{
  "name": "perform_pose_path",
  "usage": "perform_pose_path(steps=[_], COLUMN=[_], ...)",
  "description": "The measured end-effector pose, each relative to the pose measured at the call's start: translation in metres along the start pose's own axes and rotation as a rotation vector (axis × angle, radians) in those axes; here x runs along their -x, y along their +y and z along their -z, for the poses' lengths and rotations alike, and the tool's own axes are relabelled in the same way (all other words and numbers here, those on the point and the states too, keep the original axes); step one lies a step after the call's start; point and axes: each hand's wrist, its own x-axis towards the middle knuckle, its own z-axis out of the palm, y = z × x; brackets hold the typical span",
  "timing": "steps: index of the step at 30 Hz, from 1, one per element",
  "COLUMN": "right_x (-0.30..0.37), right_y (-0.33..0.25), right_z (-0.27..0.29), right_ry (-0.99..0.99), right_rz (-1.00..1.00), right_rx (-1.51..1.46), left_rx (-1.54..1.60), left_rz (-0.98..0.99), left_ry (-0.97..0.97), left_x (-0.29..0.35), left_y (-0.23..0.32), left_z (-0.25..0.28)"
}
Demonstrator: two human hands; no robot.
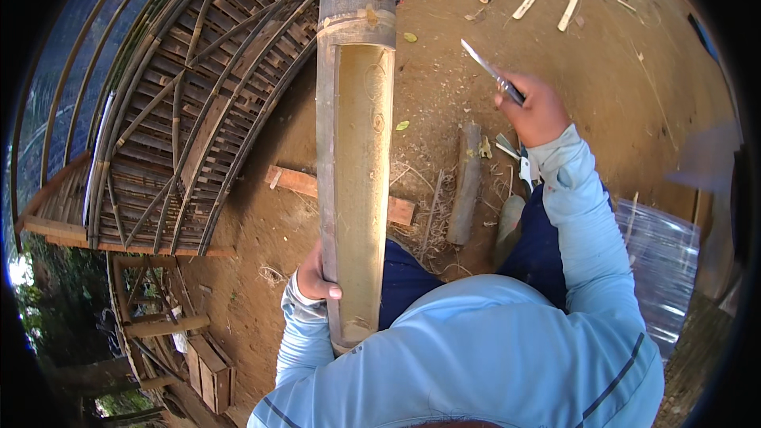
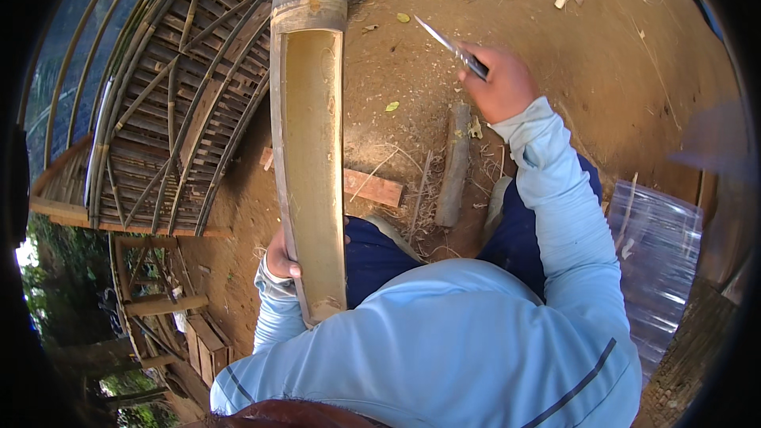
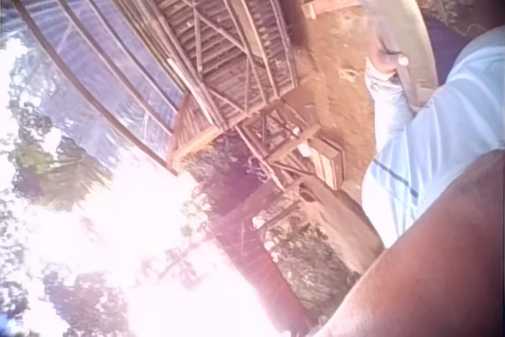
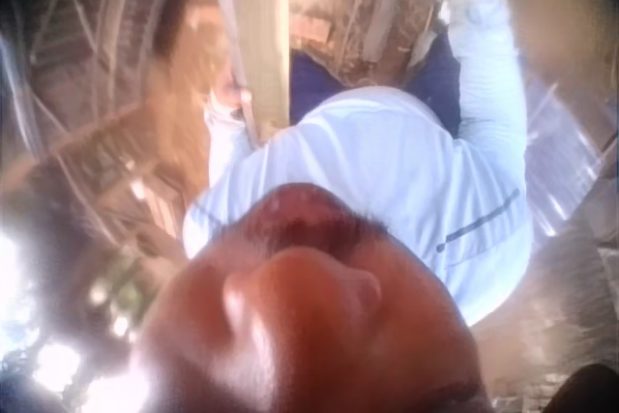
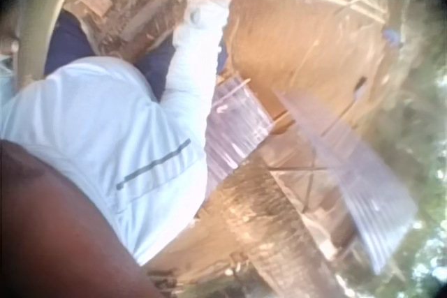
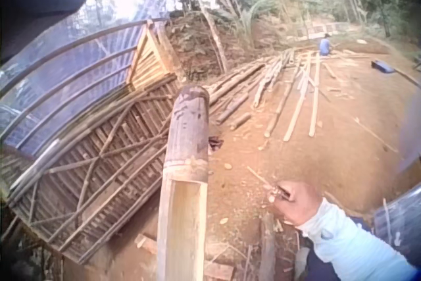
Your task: The person uses a knife to carve and smooth the interior of a split bamboo pole. They hold the pole on their lap, scrape the inner surface repeatedly, and rotate the pole to access different sections.
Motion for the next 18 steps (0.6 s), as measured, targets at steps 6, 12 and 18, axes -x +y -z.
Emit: perform_pose_path(steps=[6,12,18], right_x=[0.017,0.022,0.009], right_y=[-0.044,-0.089,-0.098], right_z=[-0.022,-0.052,-0.065], right_ry=[-0.207,-0.305,-0.215], right_rz=[-0.468,-0.633,-0.582], right_rx=[-0.601,-0.971,-1.004], left_rx=[-0.016,-0.175,-0.266], left_rz=[0.046,-0.017,-0.016], left_ry=[-0.126,0.034,0.142], left_x=[-0.003,0.016,0.032], left_y=[0.009,0.000,0.013], left_z=[0.004,0.014,-0.009])
